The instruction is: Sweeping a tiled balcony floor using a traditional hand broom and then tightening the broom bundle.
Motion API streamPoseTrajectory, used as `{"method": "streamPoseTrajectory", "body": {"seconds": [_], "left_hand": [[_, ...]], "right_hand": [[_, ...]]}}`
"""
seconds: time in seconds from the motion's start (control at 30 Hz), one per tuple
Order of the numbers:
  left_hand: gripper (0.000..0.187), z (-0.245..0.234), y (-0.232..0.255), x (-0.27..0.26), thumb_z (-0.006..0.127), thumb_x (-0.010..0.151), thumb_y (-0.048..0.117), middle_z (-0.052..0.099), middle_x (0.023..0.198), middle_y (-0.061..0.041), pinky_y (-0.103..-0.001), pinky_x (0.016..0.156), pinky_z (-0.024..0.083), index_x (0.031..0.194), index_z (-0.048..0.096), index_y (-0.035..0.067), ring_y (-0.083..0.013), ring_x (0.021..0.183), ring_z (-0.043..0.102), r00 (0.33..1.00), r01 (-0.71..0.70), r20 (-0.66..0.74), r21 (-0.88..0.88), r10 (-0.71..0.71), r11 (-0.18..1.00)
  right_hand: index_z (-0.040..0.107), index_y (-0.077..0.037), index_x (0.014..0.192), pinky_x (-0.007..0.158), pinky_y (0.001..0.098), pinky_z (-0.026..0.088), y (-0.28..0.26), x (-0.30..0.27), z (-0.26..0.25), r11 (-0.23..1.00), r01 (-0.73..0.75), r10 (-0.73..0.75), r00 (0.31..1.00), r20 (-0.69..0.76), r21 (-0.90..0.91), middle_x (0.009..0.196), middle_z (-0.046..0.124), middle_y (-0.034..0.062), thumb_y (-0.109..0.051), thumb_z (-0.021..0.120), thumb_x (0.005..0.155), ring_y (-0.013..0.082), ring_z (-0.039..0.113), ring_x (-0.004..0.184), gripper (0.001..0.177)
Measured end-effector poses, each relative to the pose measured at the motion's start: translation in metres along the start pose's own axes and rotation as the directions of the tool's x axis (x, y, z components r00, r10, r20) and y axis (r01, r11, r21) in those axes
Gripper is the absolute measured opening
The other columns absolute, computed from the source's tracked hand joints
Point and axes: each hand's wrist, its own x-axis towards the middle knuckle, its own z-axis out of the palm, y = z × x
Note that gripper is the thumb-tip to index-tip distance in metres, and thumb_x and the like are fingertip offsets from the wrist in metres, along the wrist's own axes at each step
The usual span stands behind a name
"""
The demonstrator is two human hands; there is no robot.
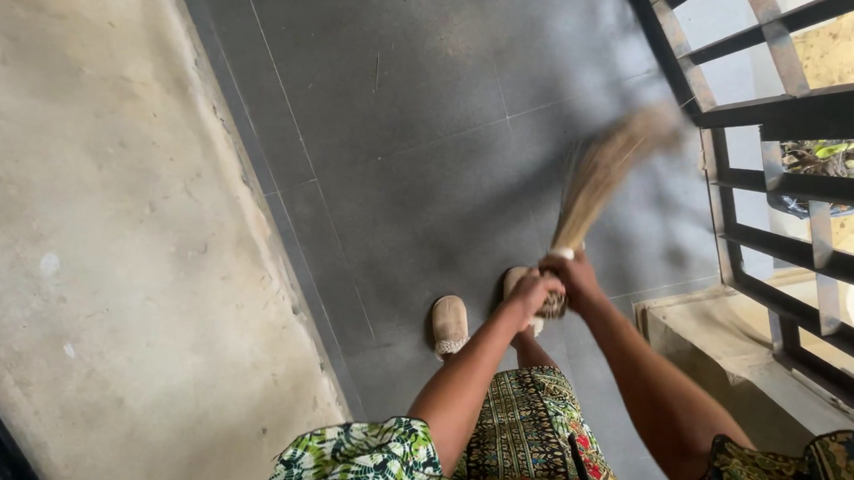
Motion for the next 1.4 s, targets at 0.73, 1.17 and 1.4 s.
{"method": "streamPoseTrajectory", "body": {"seconds": [0.73, 1.17, 1.4], "left_hand": [[0.061, -0.101, -0.125, -0.077, 0.065, 0.087, 0.028, 0.068, 0.112, -0.012, -0.035, 0.083, 0.058, 0.14, 0.054, -0.001, -0.0215, 0.097, 0.068, 0.939, -0.193, -0.336, -0.345, 0.071, 0.918], [0.085, -0.059, -0.146, -0.173, 0.063, 0.081, 0.016, 0.061, 0.127, -0.017, -0.041, 0.082, 0.062, 0.157, 0.022, 0.016, -0.0265, 0.098, 0.069, 0.995, -0.05, -0.093, -0.23, 0.029, 0.972], [0.055, -0.094, -0.184, -0.134, 0.067, 0.087, 0.023, 0.066, 0.108, -0.018, -0.034, 0.076, 0.059, 0.133, 0.052, -0.003, -0.0244, 0.088, 0.067, 0.945, -0.244, -0.306, -0.421, 0.116, 0.873]], "right_hand": [[0.037, 0.005, 0.134, 0.066, 0.034, 0.066, 0.061, -0.049, 0.142, 0.799, -0.119, 0.265, 0.949, 0.168, -0.59, 0.105, 0.064, 0.0253, -0.014, 0.074, 0.087, 0.028, 0.072, 0.081, 0.063], [0.036, 0.001, 0.134, 0.067, 0.0421, 0.062, 0.205, -0.116, 0.078, 0.975, -0.129, 0.136, 0.99, 0.029, -0.183, 0.1, 0.063, 0.0203, 0.002, 0.069, 0.082, 0.0294, 0.069, 0.079, 0.061], [0.034, 0.005, 0.141, 0.058, 0.036, 0.063, 0.107, -0.11, 0.15, 0.761, -0.134, 0.288, 0.946, 0.146, -0.634, 0.097, 0.068, 0.0221, -0.006, 0.07, 0.086, 0.0285, 0.07, 0.074, 0.066]]}}
